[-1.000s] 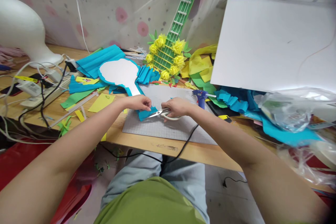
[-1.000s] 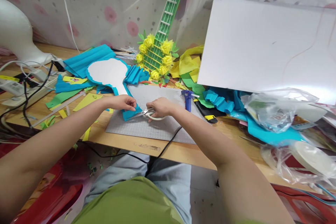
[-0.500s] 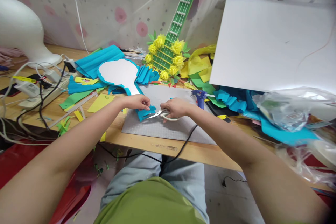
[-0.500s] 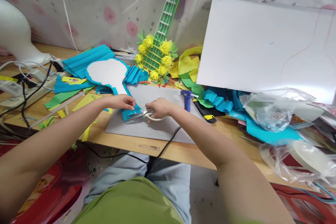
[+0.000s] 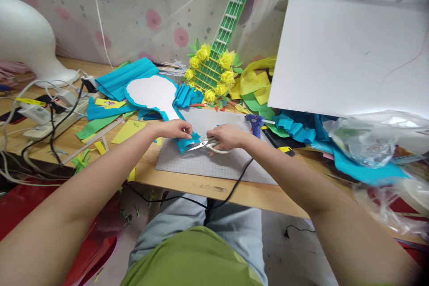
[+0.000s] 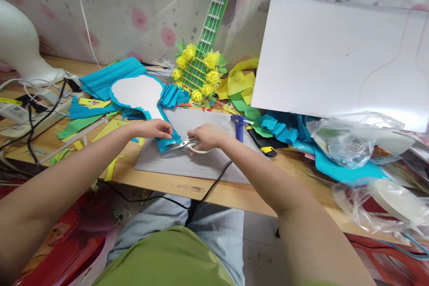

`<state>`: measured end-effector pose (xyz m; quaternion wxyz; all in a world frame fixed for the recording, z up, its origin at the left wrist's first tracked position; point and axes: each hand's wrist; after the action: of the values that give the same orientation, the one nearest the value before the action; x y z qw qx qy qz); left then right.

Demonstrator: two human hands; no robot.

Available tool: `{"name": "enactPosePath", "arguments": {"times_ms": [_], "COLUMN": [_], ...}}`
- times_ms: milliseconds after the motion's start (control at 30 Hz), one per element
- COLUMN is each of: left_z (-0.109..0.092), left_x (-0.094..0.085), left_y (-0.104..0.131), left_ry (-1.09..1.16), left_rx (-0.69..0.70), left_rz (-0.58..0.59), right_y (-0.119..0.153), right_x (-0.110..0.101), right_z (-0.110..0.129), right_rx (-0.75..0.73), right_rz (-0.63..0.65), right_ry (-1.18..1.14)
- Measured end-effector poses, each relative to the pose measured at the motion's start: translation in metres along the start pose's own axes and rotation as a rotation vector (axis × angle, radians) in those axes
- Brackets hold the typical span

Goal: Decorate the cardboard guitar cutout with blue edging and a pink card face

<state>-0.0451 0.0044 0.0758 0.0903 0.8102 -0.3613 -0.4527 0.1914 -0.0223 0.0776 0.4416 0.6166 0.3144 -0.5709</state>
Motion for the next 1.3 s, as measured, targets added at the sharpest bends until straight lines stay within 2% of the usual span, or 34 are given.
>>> {"name": "enactPosePath", "arguments": {"times_ms": [133,400,533,733,867,933,1000,1067,1133,1233,1300], "left_z": [0.000,-0.007,-0.007,-0.005,-0.002,0.006,0.022,0.046,0.073,0.098,0.098], "left_x": [0.000,0.000,-0.001,-0.002,-0.013,-0.025,-0.040,-0.057,-0.071,-0.080,-0.076], "left_y": [0.001,-0.001,-0.002,-0.003,0.000,0.007,0.019,0.035,0.053,0.071,0.073], "left_ry": [0.015,0.000,-0.004,0.005,0.002,0.003,0.000,-0.092,-0.231,-0.344,-0.372], "left_rx": [0.005,0.006,-0.001,0.009,0.012,0.010,-0.022,-0.168,-0.310,-0.378,-0.339], "left_rz": [0.020,0.015,0.017,-0.059,-0.147,-0.219,-0.275,-0.292,-0.357,-0.472,-0.546], "right_y": [0.004,-0.014,-0.015,-0.009,-0.002,0.001,0.005,0.007,0.008,0.006,0.003], "right_x": [-0.004,-0.003,-0.003,-0.003,0.002,0.009,0.018,0.029,0.039,0.049,0.052], "right_z": [-0.002,0.003,0.005,0.004,0.000,-0.001,-0.001,-0.001,-0.002,-0.007,-0.010], "right_rx": [-0.006,-0.060,-0.035,0.012,0.103,0.222,0.389,0.561,0.684,0.783,0.828], "right_rz": [-0.015,0.014,0.019,0.025,-0.013,-0.065,-0.129,-0.184,-0.220,-0.292,-0.338], "right_ry": [-0.008,-0.010,0.031,0.053,0.015,-0.007,-0.027,-0.049,-0.069,-0.078,-0.068]}}
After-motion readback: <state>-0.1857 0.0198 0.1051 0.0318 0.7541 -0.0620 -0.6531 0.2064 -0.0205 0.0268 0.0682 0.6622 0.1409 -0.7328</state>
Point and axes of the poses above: each hand's wrist, its own y-axis away from the middle knuckle, its own x-axis out of the palm, z = x × y, and after that the axes turned 15 degrees about -x, right-handed
